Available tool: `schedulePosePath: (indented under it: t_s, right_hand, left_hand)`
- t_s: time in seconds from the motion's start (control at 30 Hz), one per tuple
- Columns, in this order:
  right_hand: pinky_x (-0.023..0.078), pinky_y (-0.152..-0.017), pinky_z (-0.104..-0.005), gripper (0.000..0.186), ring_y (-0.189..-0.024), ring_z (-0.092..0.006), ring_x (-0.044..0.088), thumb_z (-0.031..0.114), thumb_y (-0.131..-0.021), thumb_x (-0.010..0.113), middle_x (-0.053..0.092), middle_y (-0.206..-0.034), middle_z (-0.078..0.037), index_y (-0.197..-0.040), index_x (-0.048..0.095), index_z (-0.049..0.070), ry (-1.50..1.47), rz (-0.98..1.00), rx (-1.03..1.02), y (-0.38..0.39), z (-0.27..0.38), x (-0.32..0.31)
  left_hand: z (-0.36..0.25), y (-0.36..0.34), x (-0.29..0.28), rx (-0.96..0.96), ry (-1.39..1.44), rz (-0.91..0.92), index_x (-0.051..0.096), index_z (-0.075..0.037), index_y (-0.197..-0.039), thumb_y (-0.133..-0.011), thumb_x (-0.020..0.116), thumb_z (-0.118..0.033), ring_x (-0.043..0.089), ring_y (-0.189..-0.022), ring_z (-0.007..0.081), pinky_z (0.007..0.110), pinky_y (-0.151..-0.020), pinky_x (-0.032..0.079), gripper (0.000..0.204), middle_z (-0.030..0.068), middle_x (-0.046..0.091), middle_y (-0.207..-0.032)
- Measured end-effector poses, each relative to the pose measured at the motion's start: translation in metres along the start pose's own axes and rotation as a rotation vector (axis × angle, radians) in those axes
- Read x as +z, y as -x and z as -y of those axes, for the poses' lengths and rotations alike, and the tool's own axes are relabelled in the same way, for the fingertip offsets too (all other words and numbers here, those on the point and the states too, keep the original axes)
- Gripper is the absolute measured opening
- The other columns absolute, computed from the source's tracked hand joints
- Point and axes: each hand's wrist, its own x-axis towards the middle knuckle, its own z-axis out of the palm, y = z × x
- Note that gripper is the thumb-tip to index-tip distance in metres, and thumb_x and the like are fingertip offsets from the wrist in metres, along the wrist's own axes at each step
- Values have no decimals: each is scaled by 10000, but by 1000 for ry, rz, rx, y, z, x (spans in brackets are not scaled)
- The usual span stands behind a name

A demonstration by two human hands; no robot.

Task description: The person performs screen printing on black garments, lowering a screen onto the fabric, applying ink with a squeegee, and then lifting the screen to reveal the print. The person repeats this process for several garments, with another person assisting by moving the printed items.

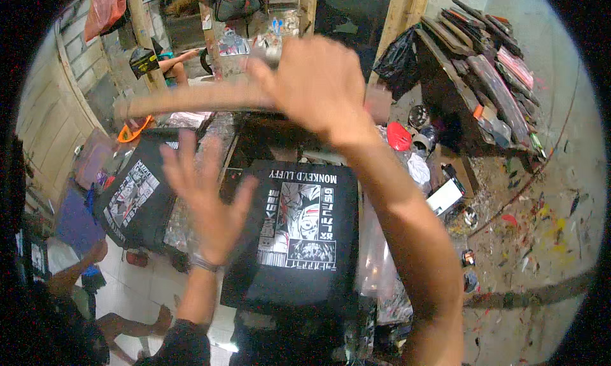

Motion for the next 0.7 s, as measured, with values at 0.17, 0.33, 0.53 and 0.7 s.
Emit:
schedulePosePath:
  t_s: [0.17,0.33,0.53,0.7]
  right_hand:
    - [522,-786,-460,487,-894,-320,660,551,-930,647,673,-918,-146,-993,669,69,-25,223,-65,152,41,29]
    - [549,-678,-489,249,-772,-336,743,305,-917,666,734,-829,-152,-1058,639,102,-176,807,-21,243,28,85]
    - [507,-808,-541,186,-813,-334,716,226,-897,696,697,-857,-121,-1031,620,122,-235,685,-45,312,41,99]
    - [452,-877,-535,137,-856,-305,671,182,-938,589,661,-876,-106,-1032,634,93,-86,290,-175,257,7,179]
  left_hand:
    - [84,19,-41,236,-162,409,612,-92,-1157,-594,830,-97,569,-1077,334,535,-1012,394,604,108,581,-1065]
    - [101,151,-24,85,127,736,624,-51,-1041,-704,879,-239,579,-1017,352,477,-895,436,463,139,580,-1004]
    - [107,179,-12,58,129,710,617,-31,-987,-726,859,-297,538,-983,389,503,-893,421,445,162,561,-1003]
    - [109,176,-14,78,112,707,620,-37,-983,-740,850,-311,539,-974,388,506,-915,404,432,154,561,-982]
